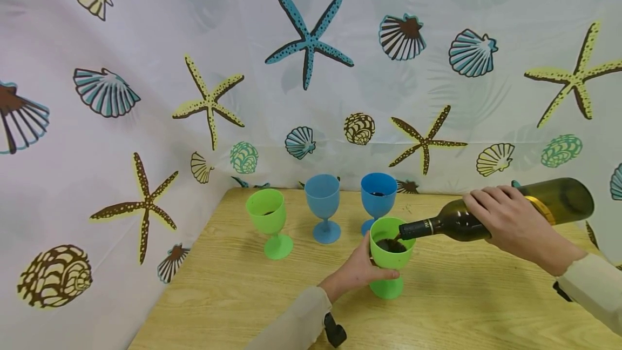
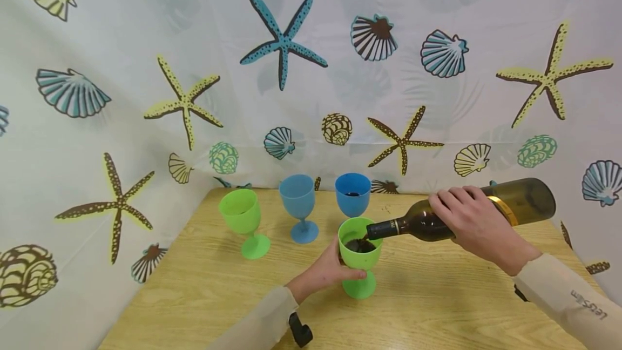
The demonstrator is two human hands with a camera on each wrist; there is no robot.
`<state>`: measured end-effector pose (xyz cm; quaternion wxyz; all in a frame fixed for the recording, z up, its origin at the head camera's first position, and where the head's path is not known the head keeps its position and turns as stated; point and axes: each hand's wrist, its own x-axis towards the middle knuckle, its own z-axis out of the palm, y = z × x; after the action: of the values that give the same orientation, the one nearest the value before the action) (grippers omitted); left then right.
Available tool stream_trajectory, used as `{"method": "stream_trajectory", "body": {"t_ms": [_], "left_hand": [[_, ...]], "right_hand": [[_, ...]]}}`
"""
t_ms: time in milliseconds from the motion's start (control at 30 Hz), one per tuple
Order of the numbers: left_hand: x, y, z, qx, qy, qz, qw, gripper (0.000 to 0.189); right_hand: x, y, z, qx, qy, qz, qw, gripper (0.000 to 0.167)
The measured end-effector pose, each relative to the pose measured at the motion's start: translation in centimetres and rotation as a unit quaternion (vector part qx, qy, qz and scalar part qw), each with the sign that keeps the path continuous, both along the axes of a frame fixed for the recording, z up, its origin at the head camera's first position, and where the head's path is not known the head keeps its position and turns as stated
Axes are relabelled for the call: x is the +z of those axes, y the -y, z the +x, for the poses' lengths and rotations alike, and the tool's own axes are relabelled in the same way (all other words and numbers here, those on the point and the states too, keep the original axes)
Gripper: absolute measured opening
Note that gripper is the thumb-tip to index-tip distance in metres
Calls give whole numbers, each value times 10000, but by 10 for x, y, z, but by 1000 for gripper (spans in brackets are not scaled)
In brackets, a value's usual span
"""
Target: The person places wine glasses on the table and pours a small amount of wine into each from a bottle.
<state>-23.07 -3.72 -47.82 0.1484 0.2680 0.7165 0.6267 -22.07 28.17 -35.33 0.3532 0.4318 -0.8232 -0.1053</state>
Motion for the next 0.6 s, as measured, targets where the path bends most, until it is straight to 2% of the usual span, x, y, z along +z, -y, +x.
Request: {"method": "stream_trajectory", "body": {"t_ms": [600], "left_hand": [[-1, 0, 0, 49, -24, -75, 10000, 84]], "right_hand": [[2, 0, -1, 15, -20, 75, 10000, 80]]}}
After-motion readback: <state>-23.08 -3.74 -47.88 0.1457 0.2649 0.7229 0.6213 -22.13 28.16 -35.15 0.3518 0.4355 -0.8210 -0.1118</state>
